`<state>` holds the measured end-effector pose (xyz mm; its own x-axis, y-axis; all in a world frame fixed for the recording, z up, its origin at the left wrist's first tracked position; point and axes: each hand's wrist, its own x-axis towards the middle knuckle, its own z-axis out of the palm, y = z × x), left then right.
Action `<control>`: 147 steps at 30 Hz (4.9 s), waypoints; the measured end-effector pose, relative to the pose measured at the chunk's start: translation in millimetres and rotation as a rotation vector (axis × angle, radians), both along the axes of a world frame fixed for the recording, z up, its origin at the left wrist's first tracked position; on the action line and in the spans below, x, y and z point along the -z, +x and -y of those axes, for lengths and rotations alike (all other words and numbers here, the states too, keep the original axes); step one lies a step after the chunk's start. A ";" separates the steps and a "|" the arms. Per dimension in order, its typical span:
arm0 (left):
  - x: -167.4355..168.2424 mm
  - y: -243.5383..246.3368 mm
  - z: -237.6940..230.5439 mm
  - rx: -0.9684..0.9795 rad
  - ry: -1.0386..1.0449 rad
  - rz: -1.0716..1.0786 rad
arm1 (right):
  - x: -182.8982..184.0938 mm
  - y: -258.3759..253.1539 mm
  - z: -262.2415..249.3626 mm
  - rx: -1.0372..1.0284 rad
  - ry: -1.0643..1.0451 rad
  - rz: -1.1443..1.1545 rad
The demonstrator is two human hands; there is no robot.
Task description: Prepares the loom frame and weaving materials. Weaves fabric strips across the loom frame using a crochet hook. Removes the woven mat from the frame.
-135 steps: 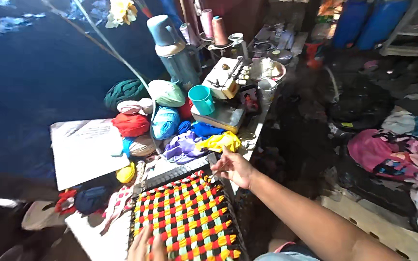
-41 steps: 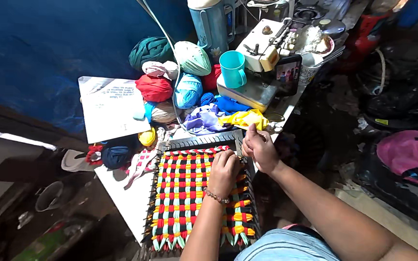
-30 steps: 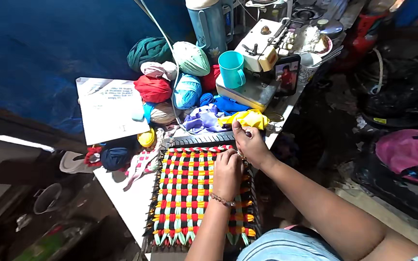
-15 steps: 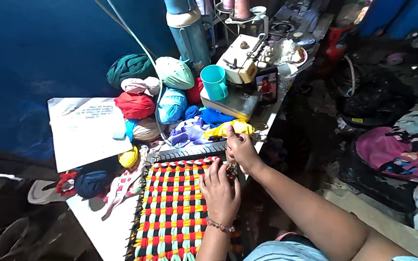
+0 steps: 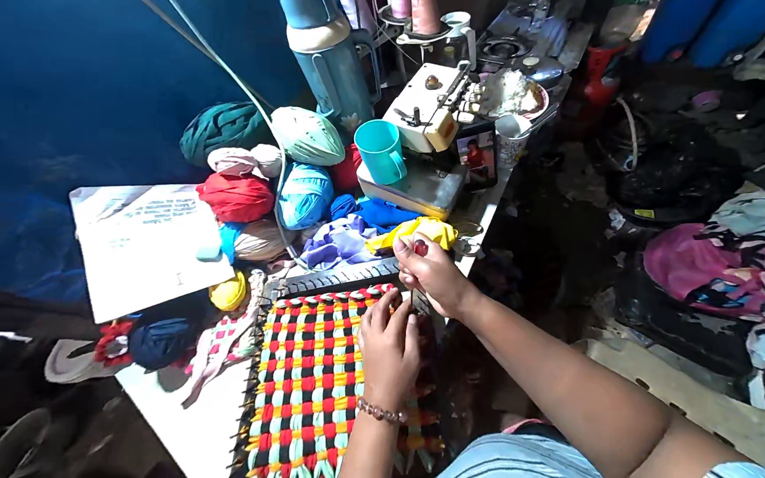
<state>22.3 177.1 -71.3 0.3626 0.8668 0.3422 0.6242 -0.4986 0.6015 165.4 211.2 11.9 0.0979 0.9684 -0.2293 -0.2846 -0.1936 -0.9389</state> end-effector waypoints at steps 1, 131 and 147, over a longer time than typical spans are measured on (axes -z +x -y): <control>0.1 -2.4 -4.0 0.027 0.019 0.040 | 0.2 -0.6 0.1 -0.022 0.020 0.023; -0.8 -7.4 1.7 0.083 0.122 0.064 | 0.8 8.6 20.9 0.036 0.117 0.008; 9.5 -1.1 2.6 0.054 0.183 0.070 | -5.3 7.1 4.6 -0.138 0.240 0.165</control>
<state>21.2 174.5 -80.8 0.3768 0.7678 0.5182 0.5535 -0.6352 0.5387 172.5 206.7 17.2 -0.0218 0.9996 0.0156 -0.1116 0.0131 -0.9937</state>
